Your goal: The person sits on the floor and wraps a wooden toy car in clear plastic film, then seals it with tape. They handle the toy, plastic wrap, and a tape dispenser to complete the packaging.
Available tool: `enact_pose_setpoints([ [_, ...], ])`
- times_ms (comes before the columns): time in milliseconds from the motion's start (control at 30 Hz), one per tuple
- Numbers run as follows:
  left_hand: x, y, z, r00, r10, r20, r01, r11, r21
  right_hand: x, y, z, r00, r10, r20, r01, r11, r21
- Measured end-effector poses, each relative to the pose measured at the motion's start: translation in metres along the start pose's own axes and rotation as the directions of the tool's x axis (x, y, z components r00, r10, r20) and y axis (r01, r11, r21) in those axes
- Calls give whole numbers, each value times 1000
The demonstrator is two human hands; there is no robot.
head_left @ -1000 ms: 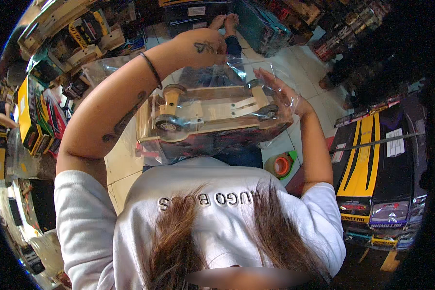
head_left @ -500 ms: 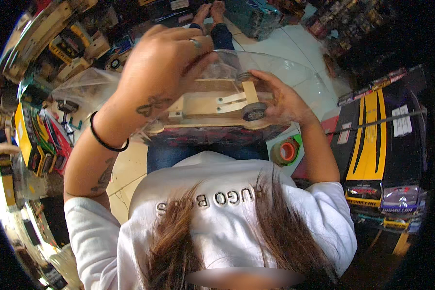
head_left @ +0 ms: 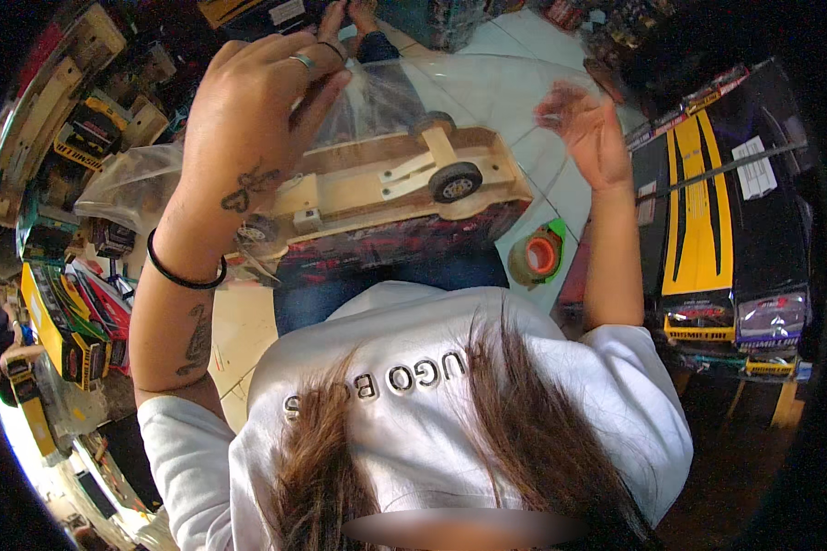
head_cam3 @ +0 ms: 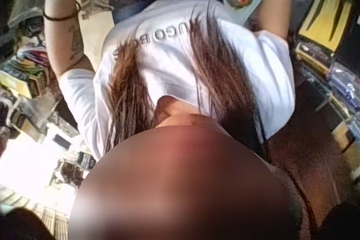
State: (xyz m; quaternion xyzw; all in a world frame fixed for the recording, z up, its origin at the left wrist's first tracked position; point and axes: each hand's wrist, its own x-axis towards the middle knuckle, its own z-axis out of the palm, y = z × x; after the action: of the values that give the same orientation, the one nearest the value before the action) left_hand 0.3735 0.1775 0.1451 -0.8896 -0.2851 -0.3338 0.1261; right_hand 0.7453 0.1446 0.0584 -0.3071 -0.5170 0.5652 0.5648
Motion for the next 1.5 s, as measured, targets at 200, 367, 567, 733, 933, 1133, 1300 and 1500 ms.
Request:
enact_pose_setpoints([
  [200, -5, -6, 3, 999, 5, -35, -5, 1000, 14, -72, 48, 13, 988, -79, 131, 139, 822, -552],
  [367, -4, -12, -1, 998, -63, -12, 64, 995, 77, -94, 36, 5, 919, -372, -130, 225, 765, -603],
  [567, -8, -11, 2, 994, -105, 8, 105, 994, -28, -110, 73, 4, 991, 116, -67, -128, 675, -726],
  [733, -7, -13, 3, 998, -55, -18, 55, 998, 19, -110, 111, 13, 988, 69, -138, -154, 523, -838],
  [933, -8, -10, 2, 982, -181, 61, 184, 981, -66, -123, 111, -4, 967, -189, -169, -51, 506, -861],
  [1133, -4, 3, 8, 997, 57, -49, -56, 998, 9, -119, 115, -19, 921, 79, -381, -290, 794, -534],
  [1300, 2, 4, 1, 1000, -6, 7, 6, 999, -43, -26, 73, -28, 963, 213, -166, -245, 946, -212],
  [1500, 1, 8, -3, 1000, 4, -1, -4, 999, -51, 85, 19, 24, 884, 428, 190, -435, 900, -7],
])
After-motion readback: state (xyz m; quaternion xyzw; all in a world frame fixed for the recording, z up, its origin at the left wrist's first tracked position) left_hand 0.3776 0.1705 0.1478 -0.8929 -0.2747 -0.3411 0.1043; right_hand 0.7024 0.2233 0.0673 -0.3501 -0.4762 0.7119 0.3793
